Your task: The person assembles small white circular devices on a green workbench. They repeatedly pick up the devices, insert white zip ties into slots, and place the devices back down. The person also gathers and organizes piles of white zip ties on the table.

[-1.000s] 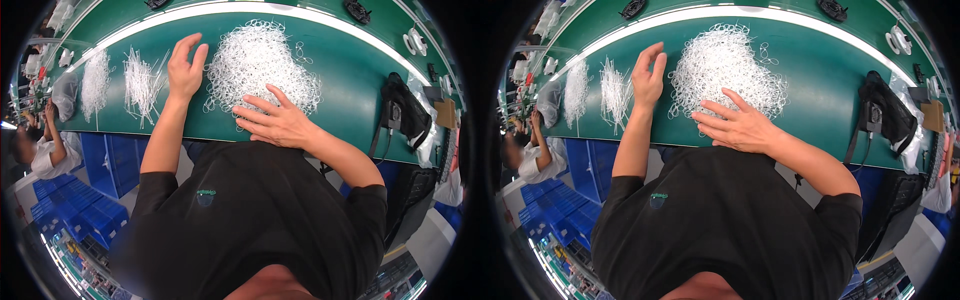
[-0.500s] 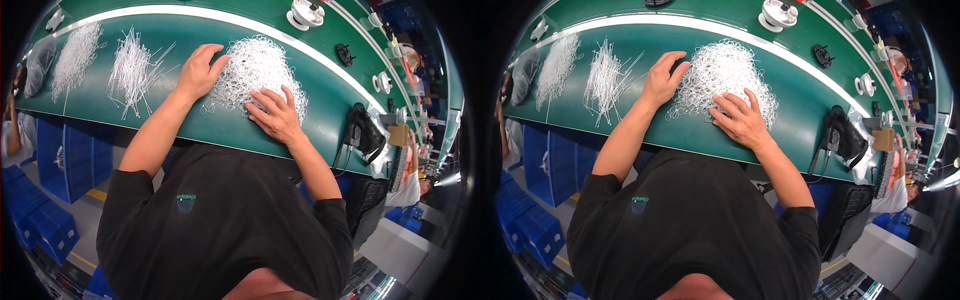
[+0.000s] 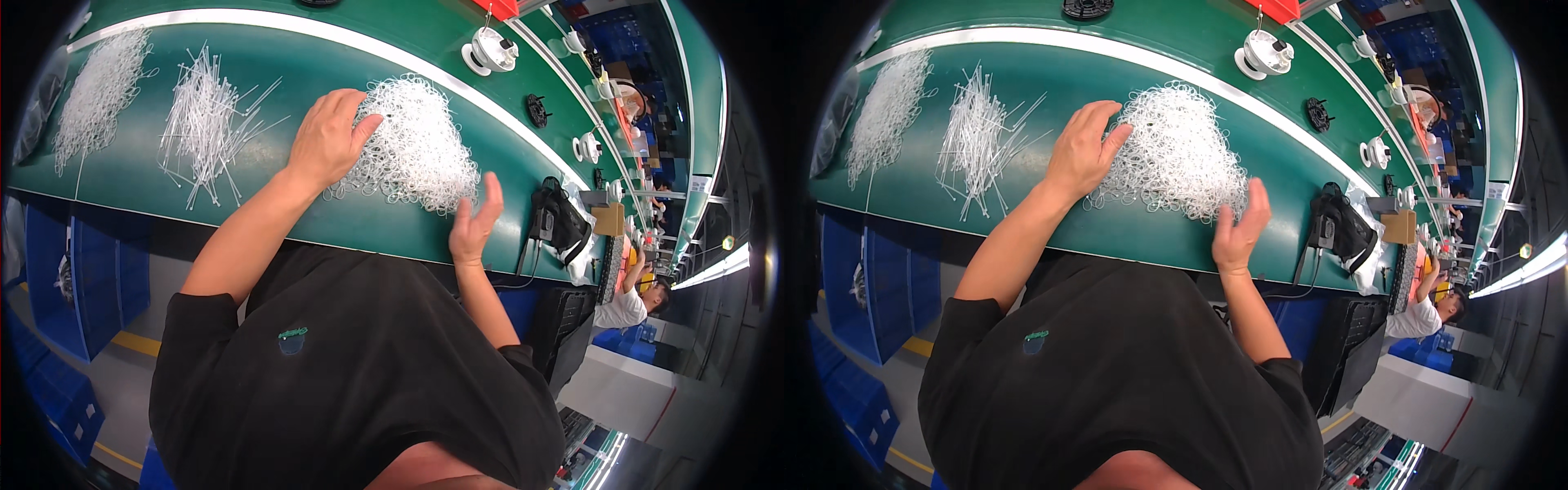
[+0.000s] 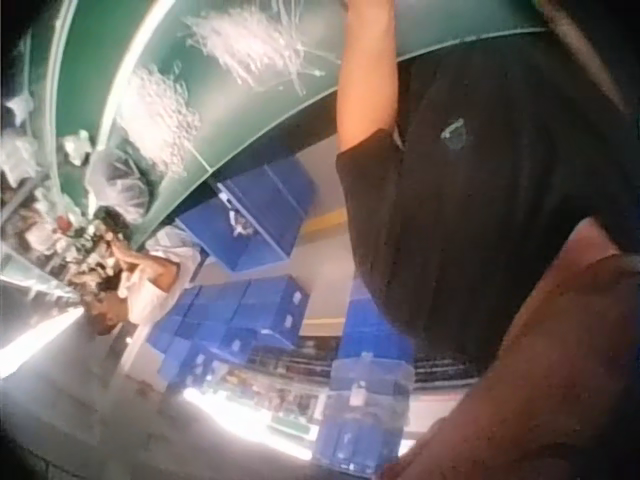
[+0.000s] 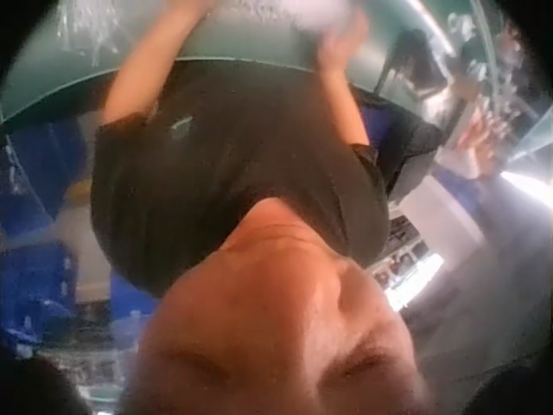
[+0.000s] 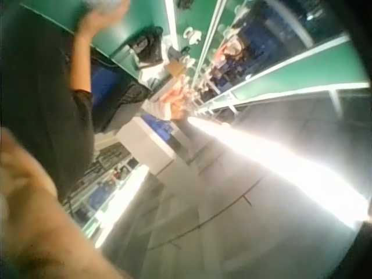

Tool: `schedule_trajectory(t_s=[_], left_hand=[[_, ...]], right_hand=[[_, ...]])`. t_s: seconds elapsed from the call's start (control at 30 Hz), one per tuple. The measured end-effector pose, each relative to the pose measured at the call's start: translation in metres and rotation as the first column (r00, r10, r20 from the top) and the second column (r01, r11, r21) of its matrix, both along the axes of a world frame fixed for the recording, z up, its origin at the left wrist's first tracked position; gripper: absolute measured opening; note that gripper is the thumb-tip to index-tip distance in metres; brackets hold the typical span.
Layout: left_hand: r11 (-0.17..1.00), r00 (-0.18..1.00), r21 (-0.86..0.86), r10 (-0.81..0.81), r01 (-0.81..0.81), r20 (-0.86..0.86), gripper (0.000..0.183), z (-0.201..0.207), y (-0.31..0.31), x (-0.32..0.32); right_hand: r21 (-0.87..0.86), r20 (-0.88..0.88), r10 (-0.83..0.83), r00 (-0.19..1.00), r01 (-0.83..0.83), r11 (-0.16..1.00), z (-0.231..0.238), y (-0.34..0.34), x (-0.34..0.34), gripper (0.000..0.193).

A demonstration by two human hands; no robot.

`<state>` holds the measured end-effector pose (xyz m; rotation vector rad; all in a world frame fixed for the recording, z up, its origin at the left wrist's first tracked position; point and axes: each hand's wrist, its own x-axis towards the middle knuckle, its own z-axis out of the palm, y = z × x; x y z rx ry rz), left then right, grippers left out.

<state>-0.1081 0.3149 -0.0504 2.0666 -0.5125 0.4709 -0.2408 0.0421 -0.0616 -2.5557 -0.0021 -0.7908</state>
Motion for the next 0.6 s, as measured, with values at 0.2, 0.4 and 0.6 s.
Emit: schedule_trajectory(t_s=[0.2, 0.4, 0.6], left_hand=[[0.996, 0.996, 0.054, 0.070, -0.074, 0.063, 0.045, -0.010, -0.009, -0.004], [0.995, 0.996, 0.095, 0.025, -0.034, 0.087, 0.049, -0.014, -0.029, -0.009], [1.000, 0.980, 0.013, -0.004, 0.002, 0.201, 0.039, -0.006, -0.031, -0.005]], right_hand=[[0.469, -0.168, -0.258, 0.951, 0.308, 0.828, -0.019, -0.012, 0.020, 0.058], [0.526, -0.078, -0.195, 0.978, 0.207, 0.825, -0.021, 0.006, 0.054, 0.055], [0.539, -0.052, -0.226, 0.973, 0.218, 0.813, -0.014, 0.009, 0.060, 0.051]])
